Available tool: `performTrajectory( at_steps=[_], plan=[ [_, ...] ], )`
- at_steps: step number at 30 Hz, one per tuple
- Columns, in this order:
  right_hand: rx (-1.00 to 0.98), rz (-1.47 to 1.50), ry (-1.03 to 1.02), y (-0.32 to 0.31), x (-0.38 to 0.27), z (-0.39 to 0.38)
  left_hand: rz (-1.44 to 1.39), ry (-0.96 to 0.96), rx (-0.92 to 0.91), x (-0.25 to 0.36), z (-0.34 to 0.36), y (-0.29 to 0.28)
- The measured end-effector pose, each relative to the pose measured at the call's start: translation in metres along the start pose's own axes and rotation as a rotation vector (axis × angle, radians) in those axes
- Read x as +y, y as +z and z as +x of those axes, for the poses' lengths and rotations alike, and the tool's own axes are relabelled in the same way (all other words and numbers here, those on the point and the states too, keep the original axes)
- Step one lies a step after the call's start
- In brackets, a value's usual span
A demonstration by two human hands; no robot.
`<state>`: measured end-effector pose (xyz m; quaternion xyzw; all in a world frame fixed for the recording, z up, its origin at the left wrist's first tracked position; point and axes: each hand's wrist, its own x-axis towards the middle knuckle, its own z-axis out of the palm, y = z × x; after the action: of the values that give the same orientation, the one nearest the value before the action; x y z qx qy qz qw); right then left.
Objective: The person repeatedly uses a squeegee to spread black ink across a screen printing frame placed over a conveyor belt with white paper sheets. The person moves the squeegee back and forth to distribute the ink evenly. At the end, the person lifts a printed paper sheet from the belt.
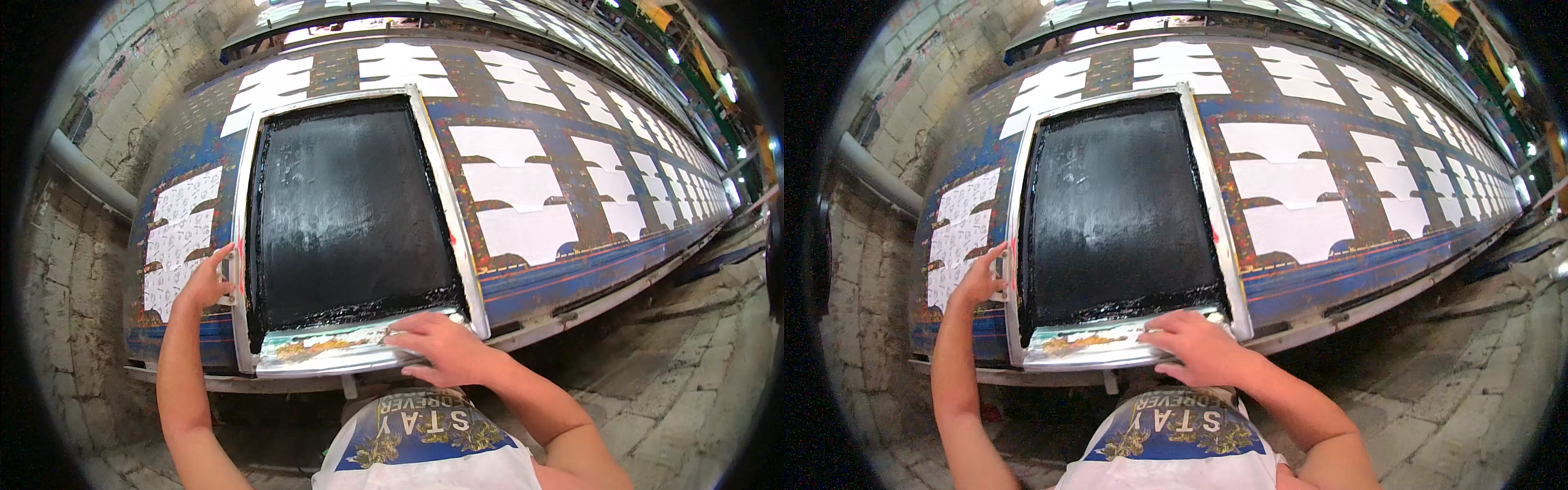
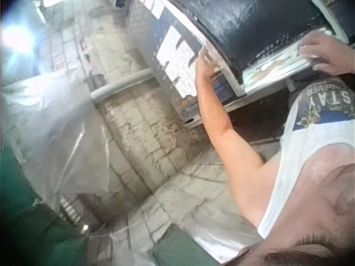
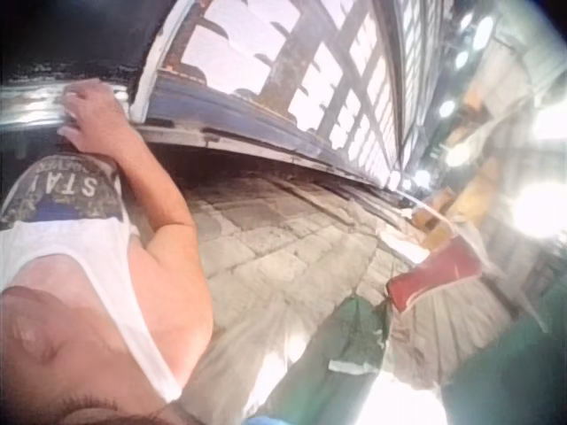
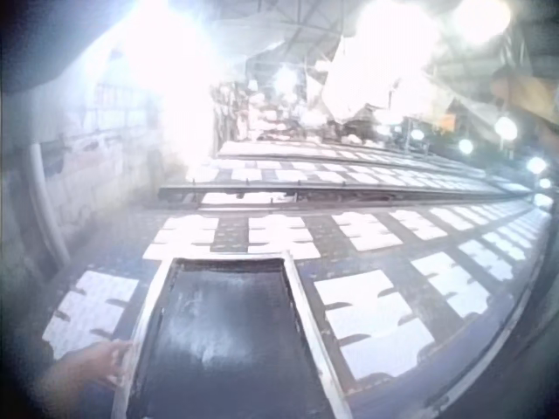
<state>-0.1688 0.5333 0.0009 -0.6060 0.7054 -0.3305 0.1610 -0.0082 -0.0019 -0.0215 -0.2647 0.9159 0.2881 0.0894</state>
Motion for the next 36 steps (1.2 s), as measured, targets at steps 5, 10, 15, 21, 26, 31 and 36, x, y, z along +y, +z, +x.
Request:
performTrajectory(
  at_steps=[5,10,15,21,26,31,36],
  plan=[
    [0.392,-0.049,0.379,-0.043,0.064,-0.045,-0.235,-0.146,0.143,0.007,-0.009,0.012],
    [0.437,0.605,1.022,-0.039,0.107,-0.07,-0.277,-0.259,0.32,-0.012,0.022,0.02],
    [0.461,0.777,1.018,-0.012,0.111,-0.079,-0.156,-0.15,0.501,-0.035,0.05,0.038],
    [0.586,0.659,1.048,-0.001,0.092,-0.067,-0.558,-0.342,0.448,-0.029,0.04,0.044],
    [0.696,0.635,1.026,-0.015,0.078,-0.062,-0.515,-0.28,0.491,-0.03,0.044,0.044],
    [0.754,0.649,0.916,-0.04,0.07,-0.07,-0.634,-0.291,0.487,-0.013,0.045,0.025],
    [0.734,0.538,0.934,-0.082,0.105,-0.087,-0.725,-0.278,0.475,0.062,0.051,0.017]
  ],
)
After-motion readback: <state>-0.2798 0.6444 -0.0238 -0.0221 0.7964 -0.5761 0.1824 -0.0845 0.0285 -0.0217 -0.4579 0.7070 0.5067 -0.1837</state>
